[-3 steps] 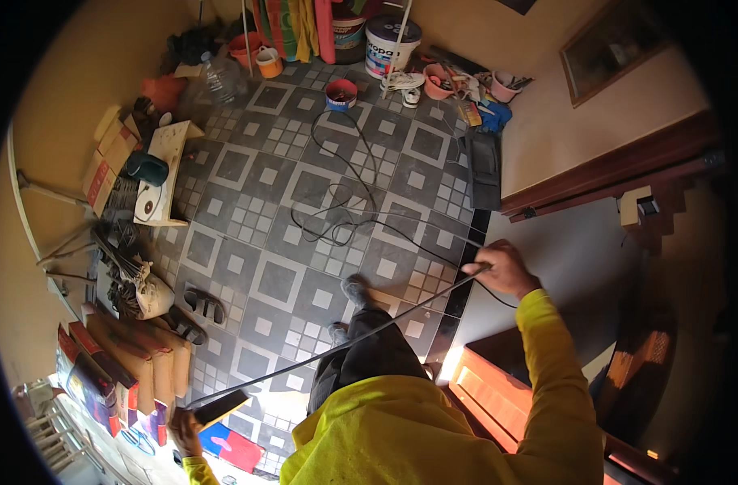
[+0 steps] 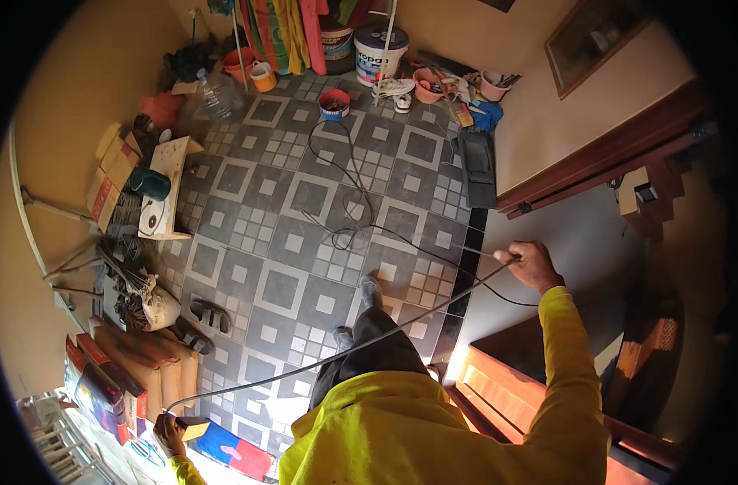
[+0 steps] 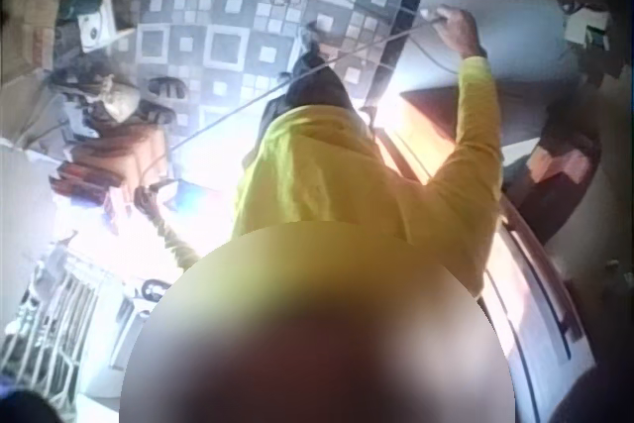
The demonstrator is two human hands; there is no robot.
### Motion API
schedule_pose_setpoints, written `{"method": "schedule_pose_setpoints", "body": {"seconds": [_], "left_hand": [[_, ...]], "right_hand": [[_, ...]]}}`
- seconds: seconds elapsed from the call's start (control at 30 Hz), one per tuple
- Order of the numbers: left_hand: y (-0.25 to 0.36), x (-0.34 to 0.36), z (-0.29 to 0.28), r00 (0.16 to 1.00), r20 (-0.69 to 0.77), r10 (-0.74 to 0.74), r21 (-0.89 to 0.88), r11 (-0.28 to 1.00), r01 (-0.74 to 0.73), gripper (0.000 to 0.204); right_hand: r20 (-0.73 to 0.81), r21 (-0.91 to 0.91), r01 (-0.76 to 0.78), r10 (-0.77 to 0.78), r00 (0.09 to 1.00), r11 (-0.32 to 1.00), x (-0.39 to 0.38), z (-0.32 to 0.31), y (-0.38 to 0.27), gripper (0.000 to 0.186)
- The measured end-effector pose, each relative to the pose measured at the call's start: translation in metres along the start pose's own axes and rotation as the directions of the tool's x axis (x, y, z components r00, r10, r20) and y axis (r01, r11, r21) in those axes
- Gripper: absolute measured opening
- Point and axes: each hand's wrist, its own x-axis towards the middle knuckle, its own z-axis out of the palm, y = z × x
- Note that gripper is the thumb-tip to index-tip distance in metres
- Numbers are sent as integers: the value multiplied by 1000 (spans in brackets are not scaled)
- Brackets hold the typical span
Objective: The person uses an angle grinder to smooth the edges of a rectangular wooden plank on a concrete floor. They hold the plank with one hand and operate the grinder with the other, moving along the plank's length. After finishing, they walk indoors, unplug the grinder, and place it on the floor.
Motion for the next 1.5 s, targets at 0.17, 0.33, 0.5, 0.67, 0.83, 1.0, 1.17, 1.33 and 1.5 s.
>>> {"method": "schedule_pose_setpoints", "body": {"seconds": [0.17, 0.33, 0.5, 0.67, 0.83, 1.0, 1.17, 1.33, 1.5], "left_hand": [[-11, 32, 26, 923, 122, -366, -128, 916, 380, 9], [134, 186, 27, 938, 179, -297, -634, 694, 341, 12], [313, 303, 8, 957, 230, -176, -969, 49, 242, 23], [383, 354, -7, 969, 240, 55, -965, -99, 245, 25], [353, 378, -11, 962, -25, 272, -805, 565, -180, 41], [250, 393, 13, 968, 128, 214, -589, 802, -100, 36], [85, 374, 69, 1000, 0, 19, -402, 915, -17, 25], [-68, 352, 108, 975, -119, -188, -301, 943, 145, 31], [-33, 364, 107, 692, 333, -641, -881, 50, 471, 25]], "right_hand": [[151, 585, -13, -94, 984, 811, -42, -32, -68, 33], [-49, 596, 573, -687, 725, 562, -43, 13, -208, 6], [-84, 487, 688, -755, 650, 538, -16, 24, -260, 13], [-421, 494, 667, -518, 745, 558, 9, -8, -206, 22], [-146, 570, 474, -485, 862, 671, -5, -43, -90, 33], [29, 471, 228, -273, 961, 852, -49, -63, 19, 41], [39, 557, -112, 109, 993, 823, -81, -109, 101, 39], [-316, 402, -293, 432, 845, 867, -92, -179, 112, 33], [-340, 580, 143, 79, 937, 802, -24, -112, 6, 15]]}}
